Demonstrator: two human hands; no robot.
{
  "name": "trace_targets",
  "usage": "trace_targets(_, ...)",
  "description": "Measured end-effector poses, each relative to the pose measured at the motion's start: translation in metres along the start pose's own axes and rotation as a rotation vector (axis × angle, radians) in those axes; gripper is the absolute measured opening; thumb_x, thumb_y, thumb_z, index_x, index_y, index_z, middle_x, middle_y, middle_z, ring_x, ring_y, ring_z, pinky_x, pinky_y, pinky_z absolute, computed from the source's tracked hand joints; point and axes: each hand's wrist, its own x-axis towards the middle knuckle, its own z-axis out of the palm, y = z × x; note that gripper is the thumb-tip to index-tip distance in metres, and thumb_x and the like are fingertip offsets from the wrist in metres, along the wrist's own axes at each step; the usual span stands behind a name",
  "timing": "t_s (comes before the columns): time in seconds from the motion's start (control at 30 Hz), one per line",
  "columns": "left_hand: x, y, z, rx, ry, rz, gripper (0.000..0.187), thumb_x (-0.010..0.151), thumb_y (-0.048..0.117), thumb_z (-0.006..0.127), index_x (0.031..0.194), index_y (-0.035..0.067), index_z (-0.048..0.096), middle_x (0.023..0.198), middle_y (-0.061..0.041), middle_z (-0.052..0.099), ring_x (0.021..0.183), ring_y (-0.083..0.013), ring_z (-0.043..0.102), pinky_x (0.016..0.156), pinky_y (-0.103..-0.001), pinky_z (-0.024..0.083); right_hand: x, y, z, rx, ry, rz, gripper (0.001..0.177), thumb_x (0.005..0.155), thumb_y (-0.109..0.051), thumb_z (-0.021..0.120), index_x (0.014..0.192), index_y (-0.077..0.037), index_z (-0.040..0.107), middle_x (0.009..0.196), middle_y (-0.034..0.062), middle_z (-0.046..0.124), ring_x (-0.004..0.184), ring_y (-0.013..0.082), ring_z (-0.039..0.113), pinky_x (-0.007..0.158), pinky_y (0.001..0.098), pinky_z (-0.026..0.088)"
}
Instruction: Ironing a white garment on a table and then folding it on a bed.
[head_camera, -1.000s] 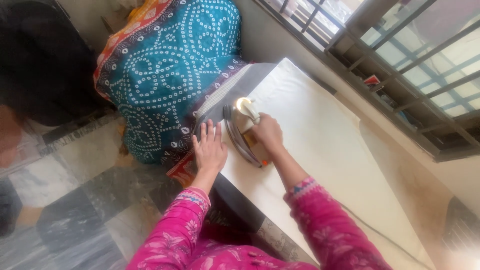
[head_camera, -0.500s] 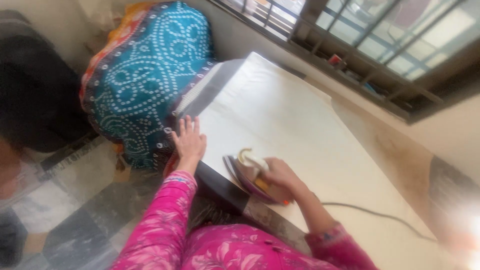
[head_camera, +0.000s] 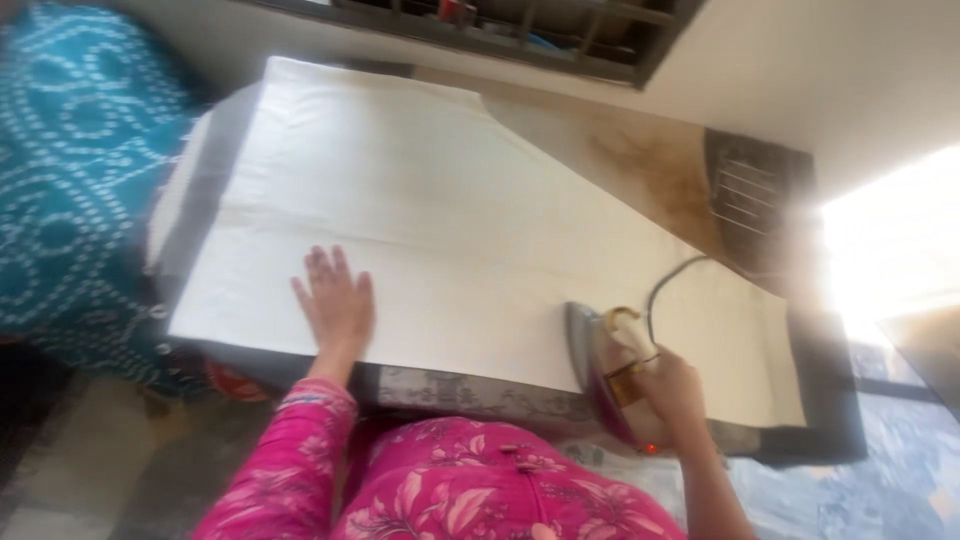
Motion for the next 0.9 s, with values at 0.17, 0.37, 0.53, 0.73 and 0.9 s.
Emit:
trace_targets(0.17,-0.003,0.009,-0.006,-0.001,-0.018,0.001,0.069,0.107,0.045,0.030,0.162,0.006,0.018,0.170,-0.016,0.008,0.157,-0.0303,0.006,0.126,-0.050,0.004,0.018,0.096,-0.041,0.012,0.147,0.330,0.037,0.088,-0.026,0.068,0.112,0.002,0.071,0.085,0.0285,0.073,0.072,0.0414,0.072,0.072,0.0509,0.057)
trace_targets(0.37,0.000,0.007,0.006,-0.008,0.043,0.018,0.069,0.106,0.044,0.033,0.161,0.004,0.022,0.170,-0.018,0.013,0.157,-0.0327,0.011,0.125,-0.051,0.005,0.067,0.129,-0.089,0.145,0.204,0.621,0.027,0.085,-0.017,0.072,0.105,0.001,0.071,0.078,0.0222,0.073,0.058,0.0309,0.070,0.060,0.0446,0.056)
trace_targets(0.53,0.005,-0.002,0.020,0.021,0.095,0.058,0.070,0.106,0.043,0.035,0.161,0.002,0.025,0.169,-0.020,0.018,0.156,-0.0346,0.015,0.125,-0.051,0.008,0.127,0.131,-0.103,0.303,0.206,0.696,0.022,0.085,-0.009,0.071,0.104,0.002,0.069,0.073,0.0159,0.069,0.053,0.0224,0.064,0.052,0.0370,0.052)
trace_targets(0.73,0.003,-0.007,0.021,0.049,0.155,0.096,0.064,0.107,0.039,0.040,0.157,0.000,0.037,0.167,-0.022,0.028,0.155,-0.0353,0.023,0.126,-0.053,0.011,0.137,0.124,-0.099,0.615,0.143,0.585,0.013,0.087,0.000,0.064,0.096,0.010,0.065,0.071,0.0133,0.059,0.047,0.0183,0.054,0.042,0.0349,0.045)
trace_targets(0.9,-0.001,-0.019,0.028,-0.197,0.153,0.074,0.042,0.111,0.031,0.047,0.142,0.005,0.058,0.162,-0.017,0.046,0.155,-0.0337,0.036,0.133,-0.052,0.016,0.047,0.068,-0.105,0.673,-0.045,0.487,0.041,0.074,0.004,0.067,0.113,-0.002,0.059,0.069,0.0101,0.062,0.049,0.0145,0.053,0.040,0.0284,0.040)
